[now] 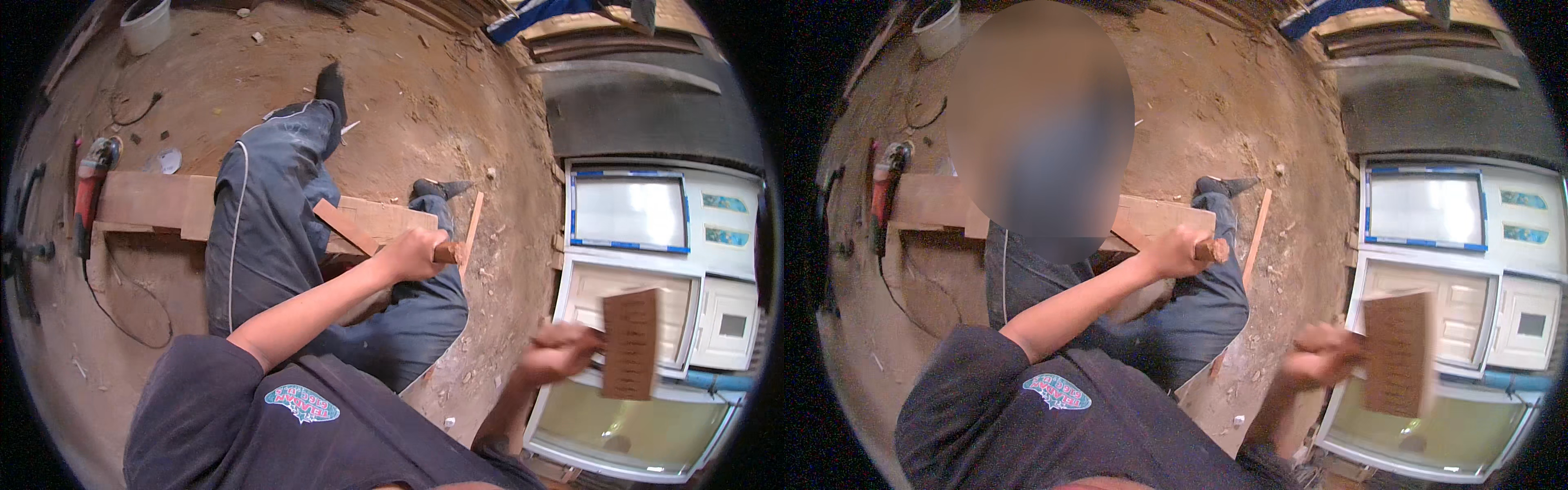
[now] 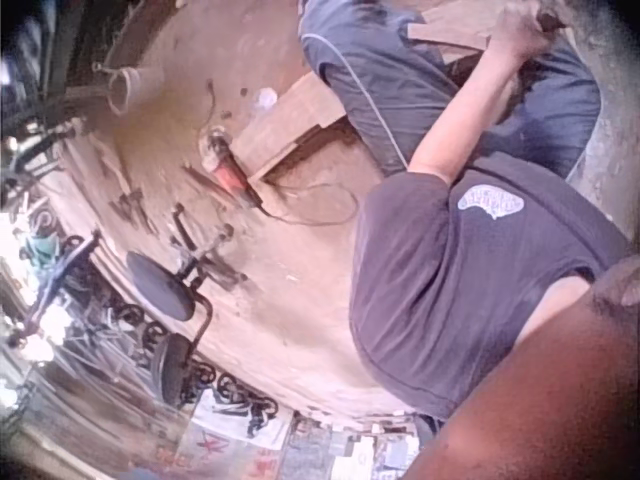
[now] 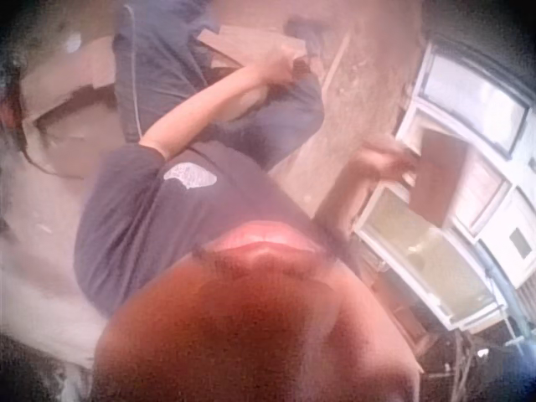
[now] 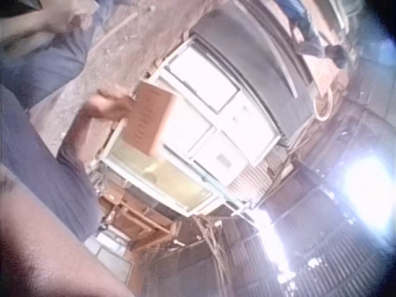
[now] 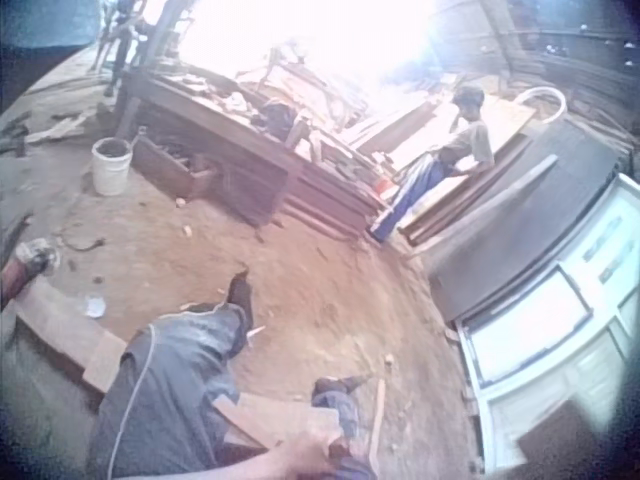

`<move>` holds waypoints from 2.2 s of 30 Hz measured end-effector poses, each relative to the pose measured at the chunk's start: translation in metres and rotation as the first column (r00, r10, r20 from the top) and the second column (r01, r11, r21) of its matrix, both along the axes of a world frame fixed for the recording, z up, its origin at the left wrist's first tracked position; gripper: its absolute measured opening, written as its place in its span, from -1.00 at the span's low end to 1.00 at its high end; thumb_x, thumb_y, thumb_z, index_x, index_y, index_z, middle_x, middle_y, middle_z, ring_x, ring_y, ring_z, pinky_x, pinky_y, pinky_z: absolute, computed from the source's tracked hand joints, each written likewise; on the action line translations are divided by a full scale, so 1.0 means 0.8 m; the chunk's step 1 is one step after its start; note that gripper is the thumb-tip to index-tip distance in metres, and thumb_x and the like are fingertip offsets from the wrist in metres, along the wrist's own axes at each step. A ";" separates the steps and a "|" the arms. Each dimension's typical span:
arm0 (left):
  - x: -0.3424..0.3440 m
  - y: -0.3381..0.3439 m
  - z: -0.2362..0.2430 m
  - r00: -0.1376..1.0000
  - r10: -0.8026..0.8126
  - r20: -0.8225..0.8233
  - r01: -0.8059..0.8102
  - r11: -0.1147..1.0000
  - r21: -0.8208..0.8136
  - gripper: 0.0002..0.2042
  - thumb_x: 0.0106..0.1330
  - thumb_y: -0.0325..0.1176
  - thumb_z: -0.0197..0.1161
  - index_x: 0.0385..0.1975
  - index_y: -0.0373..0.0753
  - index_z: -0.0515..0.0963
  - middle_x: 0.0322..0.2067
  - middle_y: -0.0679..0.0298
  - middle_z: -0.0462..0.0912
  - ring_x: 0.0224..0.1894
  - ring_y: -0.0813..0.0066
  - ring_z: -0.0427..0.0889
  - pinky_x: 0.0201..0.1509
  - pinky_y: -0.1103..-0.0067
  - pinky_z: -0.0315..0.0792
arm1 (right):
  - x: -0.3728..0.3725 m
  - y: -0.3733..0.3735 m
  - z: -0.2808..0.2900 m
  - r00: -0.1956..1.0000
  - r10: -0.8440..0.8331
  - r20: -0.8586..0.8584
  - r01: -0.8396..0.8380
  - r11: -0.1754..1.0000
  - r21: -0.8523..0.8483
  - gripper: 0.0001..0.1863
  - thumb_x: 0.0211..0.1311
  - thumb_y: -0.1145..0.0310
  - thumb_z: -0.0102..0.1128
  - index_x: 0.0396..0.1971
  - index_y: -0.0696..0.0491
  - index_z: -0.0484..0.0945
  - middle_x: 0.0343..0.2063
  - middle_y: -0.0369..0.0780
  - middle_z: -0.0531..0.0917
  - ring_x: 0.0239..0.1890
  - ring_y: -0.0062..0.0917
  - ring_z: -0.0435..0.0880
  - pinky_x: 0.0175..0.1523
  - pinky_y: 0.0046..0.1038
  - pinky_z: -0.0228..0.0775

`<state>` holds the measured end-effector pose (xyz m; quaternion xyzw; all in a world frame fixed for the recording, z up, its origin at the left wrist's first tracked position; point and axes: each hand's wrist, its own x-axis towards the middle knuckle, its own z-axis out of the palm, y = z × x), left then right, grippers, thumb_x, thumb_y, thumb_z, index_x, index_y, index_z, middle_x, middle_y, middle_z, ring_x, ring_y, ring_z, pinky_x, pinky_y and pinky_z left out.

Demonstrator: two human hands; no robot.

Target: The person sits on the ground and uses a mallet to strike a tool against a block of wood. They repeatedly strike the tool to create holes or patterns and lift the block of wood to look at the work.

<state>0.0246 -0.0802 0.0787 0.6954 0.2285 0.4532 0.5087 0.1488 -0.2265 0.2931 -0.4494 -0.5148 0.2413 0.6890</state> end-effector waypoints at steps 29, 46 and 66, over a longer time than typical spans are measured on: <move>-0.077 -0.002 0.022 0.974 0.122 -0.190 -0.142 0.985 -0.094 -0.65 0.15 -0.20 0.45 -0.19 -0.30 0.57 -0.45 0.24 0.68 -0.38 0.54 0.66 -0.25 0.56 0.50 | 0.004 -0.049 -0.336 0.912 -0.374 -0.166 0.114 0.621 -0.775 -0.60 0.48 0.10 -0.03 -0.58 -0.02 0.37 -0.76 -0.48 0.28 -0.77 -0.82 0.18 -0.68 -0.64 0.00; -0.043 0.003 0.038 0.967 0.149 -0.206 -0.199 0.949 -0.246 -0.77 0.34 -0.37 0.27 -0.12 -0.33 0.48 -0.18 0.21 0.67 -0.18 0.57 0.63 -0.16 0.61 0.59 | 0.017 -0.003 -0.436 0.838 -0.362 -0.408 -0.041 0.704 -0.709 -0.56 0.44 0.16 0.01 -0.68 0.00 0.38 -0.76 -0.43 0.35 -0.75 -0.76 0.26 -0.64 -0.58 0.07; 0.001 0.070 0.037 0.930 0.030 -0.366 -0.171 0.919 -0.357 -0.71 0.32 -0.23 0.30 -0.12 -0.25 0.45 -0.31 0.21 0.68 -0.34 0.43 0.72 -0.48 0.58 0.61 | -0.016 -0.037 -0.326 0.984 -0.067 0.168 0.144 0.849 -0.508 -0.75 0.28 0.30 0.09 -0.19 0.14 0.60 -0.37 0.10 0.65 -0.24 0.01 0.65 -0.19 -0.15 0.48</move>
